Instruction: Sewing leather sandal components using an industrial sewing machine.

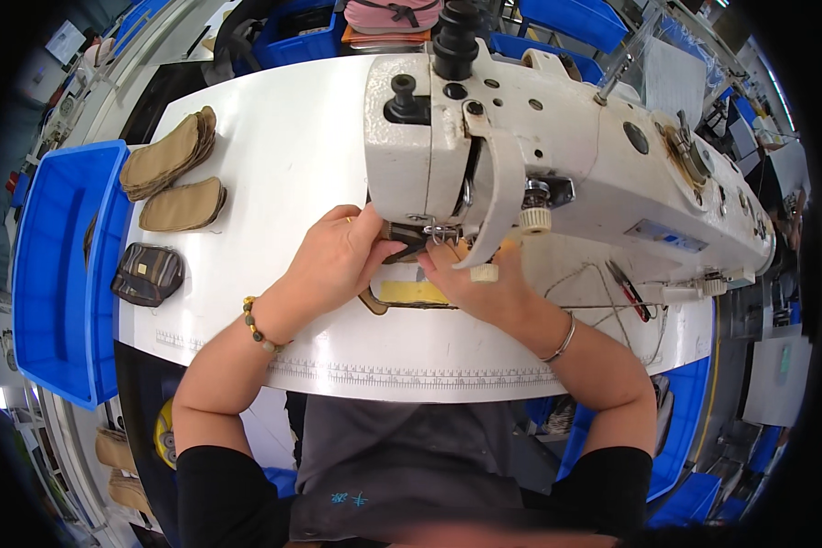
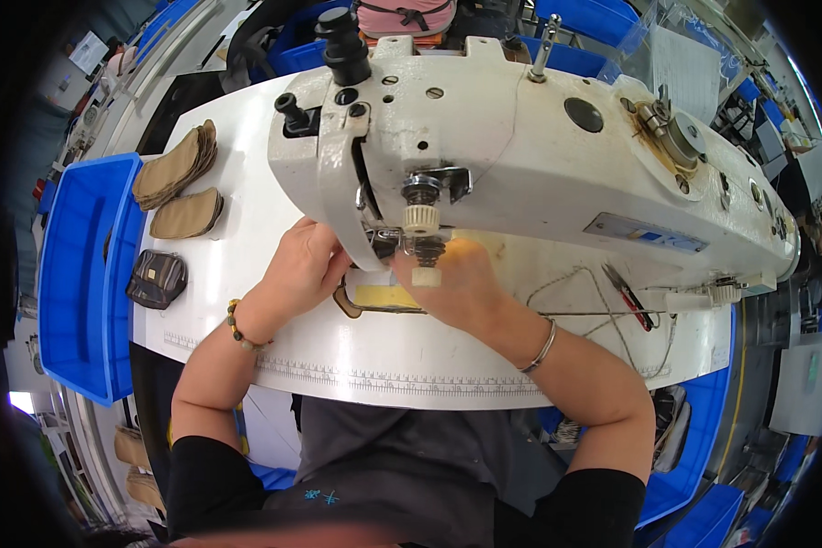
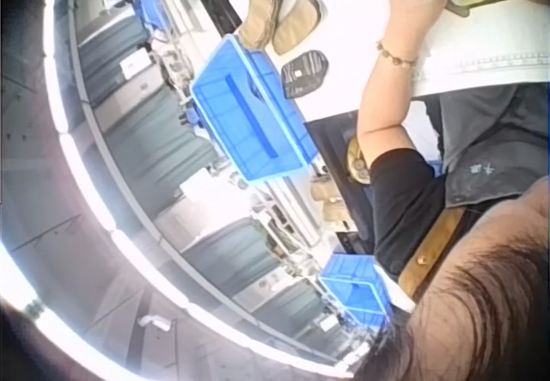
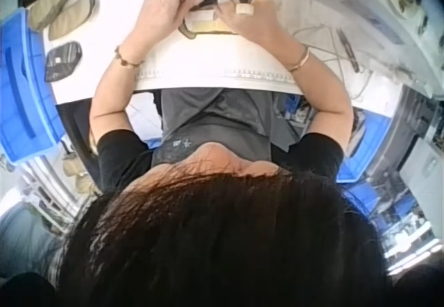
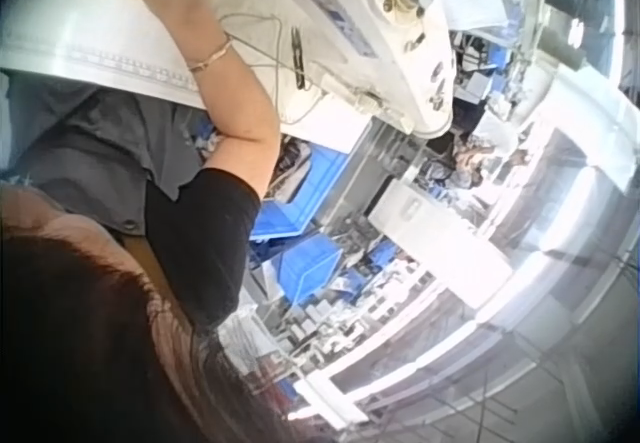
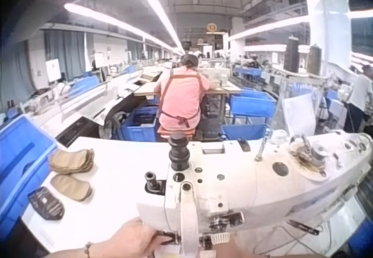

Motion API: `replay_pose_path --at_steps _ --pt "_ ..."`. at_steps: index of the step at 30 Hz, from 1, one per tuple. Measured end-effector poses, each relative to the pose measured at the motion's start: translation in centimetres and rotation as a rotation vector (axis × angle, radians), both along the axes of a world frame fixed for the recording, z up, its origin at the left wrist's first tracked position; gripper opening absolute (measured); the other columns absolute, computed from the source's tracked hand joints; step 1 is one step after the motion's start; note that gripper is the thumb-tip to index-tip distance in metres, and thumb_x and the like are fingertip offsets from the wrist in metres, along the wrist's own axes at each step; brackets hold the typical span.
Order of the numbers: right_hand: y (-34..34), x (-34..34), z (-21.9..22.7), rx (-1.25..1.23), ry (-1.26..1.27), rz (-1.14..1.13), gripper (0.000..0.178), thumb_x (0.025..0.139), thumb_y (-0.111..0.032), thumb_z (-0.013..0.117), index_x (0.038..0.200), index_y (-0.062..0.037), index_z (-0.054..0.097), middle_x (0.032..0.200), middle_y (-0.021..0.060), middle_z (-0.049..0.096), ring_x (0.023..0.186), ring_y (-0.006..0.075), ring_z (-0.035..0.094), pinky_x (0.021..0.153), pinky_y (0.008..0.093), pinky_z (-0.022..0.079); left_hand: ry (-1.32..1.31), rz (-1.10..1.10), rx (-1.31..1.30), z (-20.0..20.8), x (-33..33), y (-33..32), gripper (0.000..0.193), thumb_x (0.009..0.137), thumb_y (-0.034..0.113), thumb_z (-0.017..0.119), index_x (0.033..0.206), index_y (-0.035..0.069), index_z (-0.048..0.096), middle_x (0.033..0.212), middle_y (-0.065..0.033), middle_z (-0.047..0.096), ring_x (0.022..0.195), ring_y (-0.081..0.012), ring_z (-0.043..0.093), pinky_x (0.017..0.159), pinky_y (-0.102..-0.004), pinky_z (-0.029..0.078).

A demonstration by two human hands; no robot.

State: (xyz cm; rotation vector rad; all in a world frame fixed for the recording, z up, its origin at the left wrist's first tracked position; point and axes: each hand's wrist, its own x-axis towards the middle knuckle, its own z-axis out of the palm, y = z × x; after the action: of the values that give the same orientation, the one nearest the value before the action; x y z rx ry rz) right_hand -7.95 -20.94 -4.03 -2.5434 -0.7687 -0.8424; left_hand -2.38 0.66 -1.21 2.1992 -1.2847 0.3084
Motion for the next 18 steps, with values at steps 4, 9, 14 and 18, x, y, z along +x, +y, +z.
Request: replay_pose_path --at_steps 4,9,14,18 --pt "0.6 -0.2 0.8 -0.046 -0.026 -0.063 0.012 0.08 -0.017 0.07 0.072 -0.01 0.064 0.062 0.0059 0.062 0.054 0.0253 0.062 0.048 0.0366 0.049 0.072 0.145 -0.045 -0.1 -1.1 -0.9 0.029 0.087 0.014 0.07 0.104 0.003 0.048 0.066 -0.0086 0.062 0.061 -0.0295 0.063 0.068 -0.0365 0.053" --pt "0.9 -0.2 1.2 -0.04 -0.072 -0.076 0.014 0.079 -0.016 0.072 0.07 -0.0102 0.063 0.061 0.0052 0.061 0.053 0.0236 0.062 0.047 0.0349 0.048 0.03 0.218 -0.13 -0.3 -2.3 -1.4 0.026 0.086 0.019 0.073 0.096 0.004 0.053 0.063 -0.0065 0.062 0.053 -0.0244 0.061 0.05 -0.0318 0.049" --pt "0.9 -0.2 -0.6 0.077 -0.018 -0.109 0.011 0.078 -0.013 0.07 0.07 -0.009 0.062 0.063 0.0062 0.063 0.053 0.0248 0.063 0.049 0.0359 0.05 -0.202 0.272 0.035 0.4 -2.4 -1.0 0.024 0.083 0.023 0.075 0.078 0.009 0.057 0.058 -0.0018 0.058 0.047 -0.02 0.057 0.046 -0.031 0.045" --pt "0.8 -0.4 -1.3 0.124 0.089 -0.102 0.005 0.078 -0.01 0.067 0.074 -0.0073 0.065 0.064 0.008 0.064 0.056 0.0267 0.064 0.05 0.037 0.05 -0.188 0.309 0.113 0.8 -2.3 -0.6 0.021 0.078 0.022 0.077 0.077 0.01 0.06 0.059 -0.001 0.055 0.055 -0.0197 0.058 0.056 -0.0325 0.048"
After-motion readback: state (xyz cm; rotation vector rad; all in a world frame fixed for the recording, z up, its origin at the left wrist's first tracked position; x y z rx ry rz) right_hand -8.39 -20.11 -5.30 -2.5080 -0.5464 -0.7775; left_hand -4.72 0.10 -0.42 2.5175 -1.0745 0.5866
